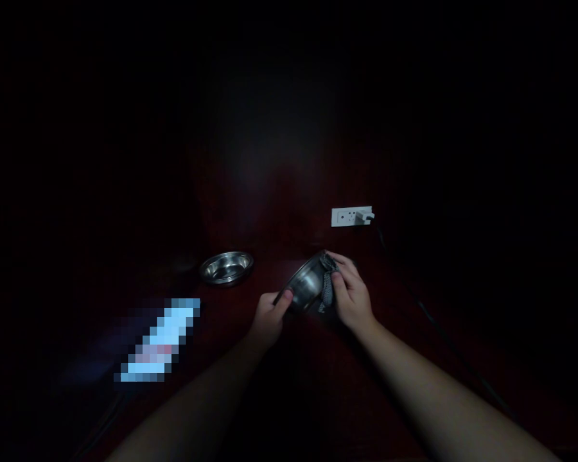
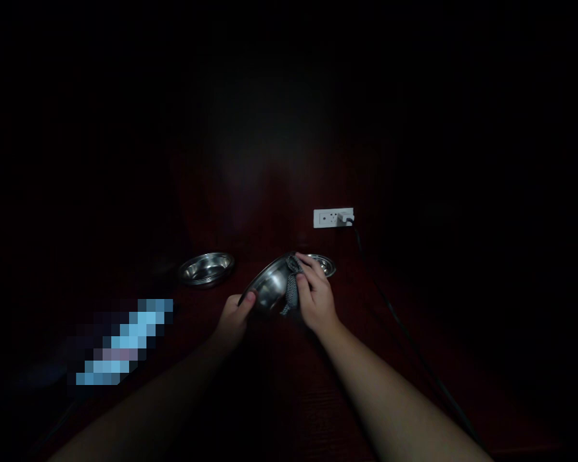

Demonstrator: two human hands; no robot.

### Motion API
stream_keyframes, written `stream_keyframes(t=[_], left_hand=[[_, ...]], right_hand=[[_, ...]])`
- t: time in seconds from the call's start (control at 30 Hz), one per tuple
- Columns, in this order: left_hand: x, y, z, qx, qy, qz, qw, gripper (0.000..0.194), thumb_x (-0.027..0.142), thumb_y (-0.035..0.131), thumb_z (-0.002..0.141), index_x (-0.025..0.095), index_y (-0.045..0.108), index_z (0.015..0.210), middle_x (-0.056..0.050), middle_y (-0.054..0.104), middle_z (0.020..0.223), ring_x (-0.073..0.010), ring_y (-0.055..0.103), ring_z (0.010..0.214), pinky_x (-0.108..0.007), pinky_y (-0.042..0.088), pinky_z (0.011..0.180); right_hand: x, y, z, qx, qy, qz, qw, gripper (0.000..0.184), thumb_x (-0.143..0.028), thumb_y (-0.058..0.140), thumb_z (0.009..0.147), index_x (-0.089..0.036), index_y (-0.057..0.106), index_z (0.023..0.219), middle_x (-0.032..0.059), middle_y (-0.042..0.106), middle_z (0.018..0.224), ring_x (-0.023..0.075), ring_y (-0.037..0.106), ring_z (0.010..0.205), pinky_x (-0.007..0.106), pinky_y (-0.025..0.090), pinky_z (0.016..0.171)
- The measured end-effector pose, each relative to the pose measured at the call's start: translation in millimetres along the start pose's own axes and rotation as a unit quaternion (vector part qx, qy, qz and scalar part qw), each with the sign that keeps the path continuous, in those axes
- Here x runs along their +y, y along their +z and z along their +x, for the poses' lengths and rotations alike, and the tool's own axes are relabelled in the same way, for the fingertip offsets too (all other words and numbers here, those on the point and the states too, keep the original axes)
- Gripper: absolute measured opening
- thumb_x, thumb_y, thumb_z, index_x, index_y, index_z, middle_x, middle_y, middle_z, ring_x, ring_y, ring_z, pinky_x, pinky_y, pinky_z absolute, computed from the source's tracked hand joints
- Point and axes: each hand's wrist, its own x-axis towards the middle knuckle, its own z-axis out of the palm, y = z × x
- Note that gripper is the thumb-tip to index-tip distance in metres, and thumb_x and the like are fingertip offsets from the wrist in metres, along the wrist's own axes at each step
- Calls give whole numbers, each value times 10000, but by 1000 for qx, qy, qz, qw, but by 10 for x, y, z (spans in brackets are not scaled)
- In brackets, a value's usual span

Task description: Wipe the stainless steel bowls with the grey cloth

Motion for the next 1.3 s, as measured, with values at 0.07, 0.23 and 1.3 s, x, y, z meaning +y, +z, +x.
stream_keyframes(t=[0.07,0.23,1.3], left_hand=[[3,-8,4,-5,9,6,1000,576,659,539,682,104,576,533,-11,505,504,-105,421,496,-231,320,499],[28,-12,-3,-15,18,10,1000,578,664,522,691,119,524,499,4,456,493,-89,367,484,-226,283,480],[-47,-14,-3,-28,55,7,998,521,608,509,745,116,563,580,-5,494,560,-103,422,540,-231,326,520]], right_hand=[[71,18,9,31,53,21,998,324,-365,418,885,-209,636,1066,79,590,1170,219,505,1134,407,340,1023],[178,32,13,47,180,70,980,331,-461,443,852,-197,642,867,39,645,867,205,567,830,349,438,804],[113,-50,-12,16,12,-22,1000,307,-372,425,878,-191,617,1036,96,595,1118,233,534,1076,412,381,966]])
